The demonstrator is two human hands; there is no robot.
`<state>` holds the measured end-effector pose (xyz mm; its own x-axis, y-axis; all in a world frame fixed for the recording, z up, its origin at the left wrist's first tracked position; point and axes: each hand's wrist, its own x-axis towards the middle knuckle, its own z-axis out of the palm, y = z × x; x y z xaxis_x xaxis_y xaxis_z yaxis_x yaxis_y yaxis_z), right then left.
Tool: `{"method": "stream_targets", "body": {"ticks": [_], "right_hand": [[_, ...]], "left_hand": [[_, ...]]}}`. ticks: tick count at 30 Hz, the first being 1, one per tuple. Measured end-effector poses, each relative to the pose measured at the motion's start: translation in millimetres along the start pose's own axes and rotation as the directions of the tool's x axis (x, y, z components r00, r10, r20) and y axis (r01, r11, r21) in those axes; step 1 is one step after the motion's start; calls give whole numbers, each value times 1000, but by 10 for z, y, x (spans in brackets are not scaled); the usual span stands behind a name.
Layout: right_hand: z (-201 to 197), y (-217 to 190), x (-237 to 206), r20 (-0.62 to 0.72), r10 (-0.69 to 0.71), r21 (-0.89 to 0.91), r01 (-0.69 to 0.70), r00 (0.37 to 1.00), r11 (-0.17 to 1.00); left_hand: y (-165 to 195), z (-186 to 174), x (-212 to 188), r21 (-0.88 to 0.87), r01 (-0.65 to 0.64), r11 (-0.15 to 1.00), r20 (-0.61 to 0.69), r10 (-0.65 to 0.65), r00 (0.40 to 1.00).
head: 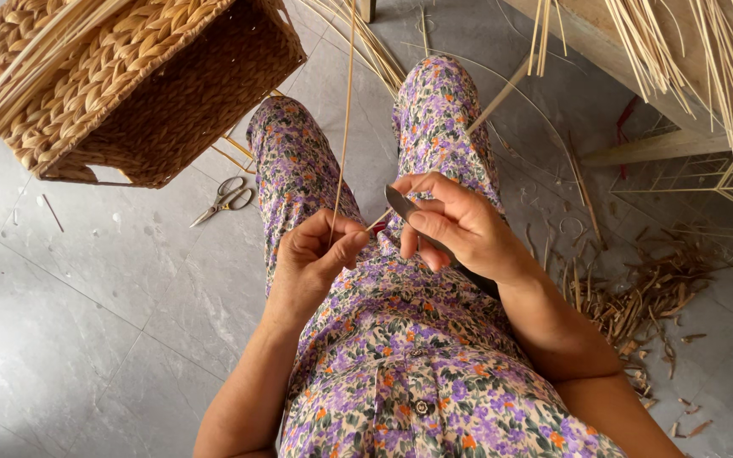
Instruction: The person sits on the floor and uses a knife to split and shape thin wooden sticks, then weaves them into a partially completed basket. The person repeatedly picks up sticks, trims them, and inserts them into the basket structure.
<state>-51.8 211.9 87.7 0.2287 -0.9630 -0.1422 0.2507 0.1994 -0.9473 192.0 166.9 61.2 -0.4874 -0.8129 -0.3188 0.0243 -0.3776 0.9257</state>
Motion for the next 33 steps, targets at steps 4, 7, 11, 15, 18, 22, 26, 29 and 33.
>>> {"method": "stream_targets", "body": {"ticks": [4, 7, 11, 15, 18, 22, 26, 29, 33], "right_hand": [[-130, 25, -22, -106, -48, -44, 44, 993, 998], [-251, 40, -75, -177, -99, 4, 101, 979, 995], [-393, 44, -114, -234, -112, 36, 124, 966, 992], [-549, 25, -146, -289, -125, 66, 150, 949, 986], [-664, 1, -192, -348, -164, 33, 187, 923, 982], [-779, -78, -226, -510, -208, 17, 251, 835, 968], [-745, -201, -284, -451, -238, -87, 223, 860, 971], [-454, -102, -207, -227, -157, -93, 139, 961, 986], [-81, 94, -33, -23, -4, 10, 4, 1000, 1000]], "left_hand": [[30, 7, -30, 7, 25, 1000, 15, -26, 1000], [-2, -44, -41, -6, 24, 1000, 25, -24, 999], [-81, -121, -81, -2, 54, 999, 26, -54, 998], [-145, -200, -162, -11, 55, 998, 5, -55, 998], [-179, -258, -176, -20, 57, 998, -4, -58, 998], [-174, -349, -217, 59, 63, 996, -55, -60, 997], [-154, -346, -182, 0, 24, 1000, -162, -23, 987], [-122, -276, -116, -23, -5, 1000, -145, 1, 989], [-102, -65, -23, 9, -17, 1000, -85, 18, 996]]}}
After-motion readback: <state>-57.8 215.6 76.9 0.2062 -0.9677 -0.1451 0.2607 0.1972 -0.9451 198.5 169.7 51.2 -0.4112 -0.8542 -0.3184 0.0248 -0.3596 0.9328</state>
